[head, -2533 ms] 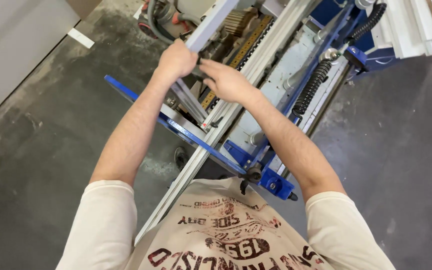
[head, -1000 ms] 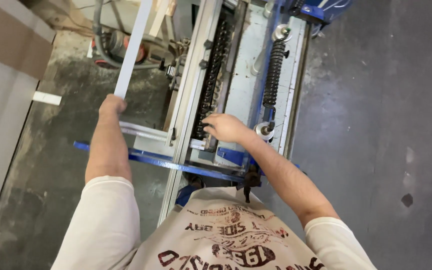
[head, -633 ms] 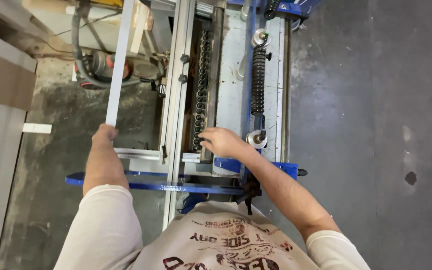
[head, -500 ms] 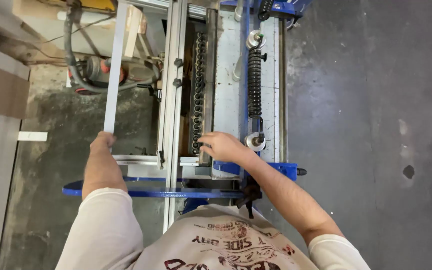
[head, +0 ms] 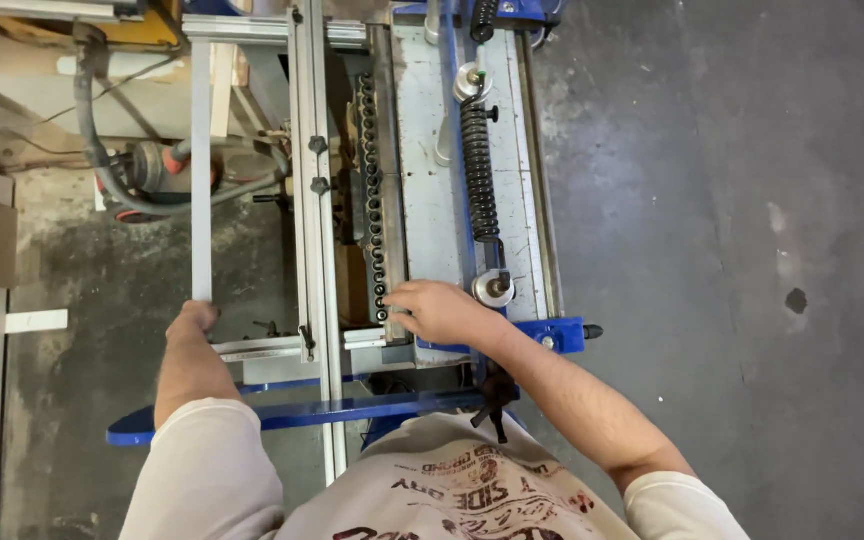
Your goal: The person operates a blue woodworking machine to process white rectangular panels, feeding them through the mechanism and stacking the finished pieces. They then retrieve a tool from a drawer and use it to adjust a component on the machine's internal mechanism before returning to the machine to make further adjustments.
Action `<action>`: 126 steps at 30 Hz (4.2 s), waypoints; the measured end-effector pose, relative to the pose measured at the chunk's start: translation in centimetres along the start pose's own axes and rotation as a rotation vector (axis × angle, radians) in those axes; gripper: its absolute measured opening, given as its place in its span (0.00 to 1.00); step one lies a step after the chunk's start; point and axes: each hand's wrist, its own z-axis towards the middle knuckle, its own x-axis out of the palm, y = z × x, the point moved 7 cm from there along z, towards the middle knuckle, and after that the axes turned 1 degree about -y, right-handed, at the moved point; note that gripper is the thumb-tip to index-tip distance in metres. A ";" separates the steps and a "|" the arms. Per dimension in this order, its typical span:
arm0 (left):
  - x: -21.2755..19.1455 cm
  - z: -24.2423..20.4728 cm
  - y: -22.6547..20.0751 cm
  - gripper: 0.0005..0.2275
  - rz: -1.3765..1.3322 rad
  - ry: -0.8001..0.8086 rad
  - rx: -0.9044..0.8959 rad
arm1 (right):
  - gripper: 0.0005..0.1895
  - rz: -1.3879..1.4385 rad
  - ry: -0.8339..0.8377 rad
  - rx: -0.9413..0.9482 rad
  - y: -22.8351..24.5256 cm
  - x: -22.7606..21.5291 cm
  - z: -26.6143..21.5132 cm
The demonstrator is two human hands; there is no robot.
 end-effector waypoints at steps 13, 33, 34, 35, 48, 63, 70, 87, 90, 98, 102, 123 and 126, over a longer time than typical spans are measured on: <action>3.5 13.2 1.8 0.19 0.173 -0.018 0.021 | 0.14 0.279 -0.195 -0.197 6.0 -5.0 -5.0; 25.6 -55.4 -7.6 0.11 -0.660 -1.314 0.585 | 0.09 0.582 -0.054 0.194 -27.1 0.5 -26.2; 29.9 -54.6 -8.8 0.07 -0.727 -1.163 0.492 | 0.07 0.454 -0.114 0.248 -29.1 1.2 -26.5; 34.3 -53.6 -10.1 0.06 -0.793 -1.007 0.404 | 0.08 0.326 -0.174 0.298 -31.1 2.1 -26.8; 45.3 -43.2 -32.1 0.14 -0.948 -0.833 0.531 | 0.24 0.198 -0.441 -0.509 -15.1 -8.9 -12.4; 52.6 -39.6 -39.8 0.38 -0.979 -0.696 -0.076 | 0.20 -0.083 0.317 -0.941 -8.8 -5.9 -2.7; 55.4 -40.9 -41.8 0.47 -1.142 -0.680 -0.150 | 0.23 -0.018 0.188 -1.055 -9.7 -5.4 -2.2; 55.0 -41.9 -39.4 0.46 -0.717 -1.267 0.103 | 0.19 0.275 1.032 -0.207 -45.5 15.8 -27.7; 55.0 -41.6 -39.4 0.46 -0.662 -1.314 0.147 | 0.28 0.365 1.146 -0.293 -44.6 15.7 -27.6; 54.9 -41.9 -39.5 0.46 -0.635 -1.304 0.163 | 0.20 0.046 0.925 -0.600 -32.6 1.0 -29.2; 53.6 -42.8 -39.0 0.48 -0.669 -1.288 0.208 | 0.34 0.067 0.534 -1.046 -32.1 1.6 -22.9; 53.4 -40.0 -38.1 0.52 -0.740 -1.348 0.291 | 0.56 -0.067 0.458 -1.280 -33.2 6.0 -18.8; 53.2 -40.2 -38.1 0.53 -0.721 -1.356 0.264 | 0.56 -0.039 0.497 -1.269 -33.5 6.2 -18.7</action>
